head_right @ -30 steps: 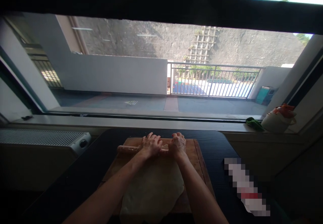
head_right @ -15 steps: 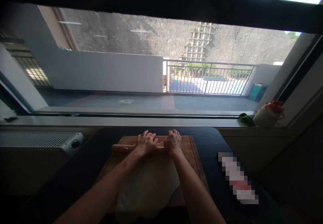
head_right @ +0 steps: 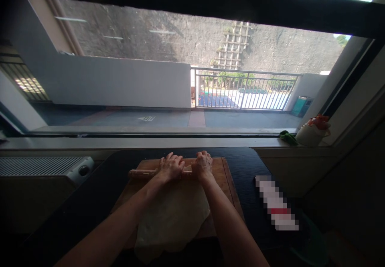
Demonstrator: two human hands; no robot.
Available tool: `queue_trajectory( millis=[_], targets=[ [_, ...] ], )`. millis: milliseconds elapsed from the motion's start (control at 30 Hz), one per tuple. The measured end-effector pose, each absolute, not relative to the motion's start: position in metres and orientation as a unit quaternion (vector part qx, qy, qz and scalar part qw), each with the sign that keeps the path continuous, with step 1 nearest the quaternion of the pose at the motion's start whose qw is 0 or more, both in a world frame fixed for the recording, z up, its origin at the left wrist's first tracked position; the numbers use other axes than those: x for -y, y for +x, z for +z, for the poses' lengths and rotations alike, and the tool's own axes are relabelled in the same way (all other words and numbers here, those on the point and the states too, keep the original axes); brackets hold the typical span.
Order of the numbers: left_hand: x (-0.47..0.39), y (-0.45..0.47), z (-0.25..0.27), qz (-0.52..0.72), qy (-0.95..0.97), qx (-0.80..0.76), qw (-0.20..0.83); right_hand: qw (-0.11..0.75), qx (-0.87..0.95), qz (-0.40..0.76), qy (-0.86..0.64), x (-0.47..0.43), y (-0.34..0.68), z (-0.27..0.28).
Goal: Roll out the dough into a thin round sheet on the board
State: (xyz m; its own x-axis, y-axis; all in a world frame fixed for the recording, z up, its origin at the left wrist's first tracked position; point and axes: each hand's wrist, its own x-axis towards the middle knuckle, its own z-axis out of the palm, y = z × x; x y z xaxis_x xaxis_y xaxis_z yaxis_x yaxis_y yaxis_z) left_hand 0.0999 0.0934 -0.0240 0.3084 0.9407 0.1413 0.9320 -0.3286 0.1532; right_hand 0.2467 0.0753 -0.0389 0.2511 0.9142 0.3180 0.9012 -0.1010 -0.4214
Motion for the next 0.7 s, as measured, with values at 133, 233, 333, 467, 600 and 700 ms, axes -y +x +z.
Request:
queue_trajectory(
  millis=[133,233,333,467,600,700],
  targets=[
    [-0.0922,0.1010,-0.0216,0.086,0.806,-0.585,0.027,0.267,0.613,0.013,-0.744,-0.0743,0.2463,-0.0375],
    [-0.0917,0.1015,-0.0206,0.081,0.804,-0.589,0.024,0.261,0.612,0.017,-0.746,-0.0746,0.2463,-0.0376],
    [-0.0912,0.1015,-0.0200,0.081,0.803,-0.590,0.024,0.265,0.613,0.015,-0.744,-0.0753,0.2466,-0.0389],
    [-0.0910,0.1017,-0.0200,0.081,0.803,-0.590,0.023,0.269,0.614,0.012,-0.742,-0.0765,0.2470,-0.0402],
    [-0.0915,0.1019,-0.0209,0.084,0.804,-0.589,0.021,0.269,0.614,0.011,-0.742,-0.0765,0.2469,-0.0397],
    [-0.0909,0.1013,-0.0207,0.086,0.805,-0.587,0.020,0.262,0.612,0.014,-0.746,-0.0757,0.2465,-0.0389]
  ],
)
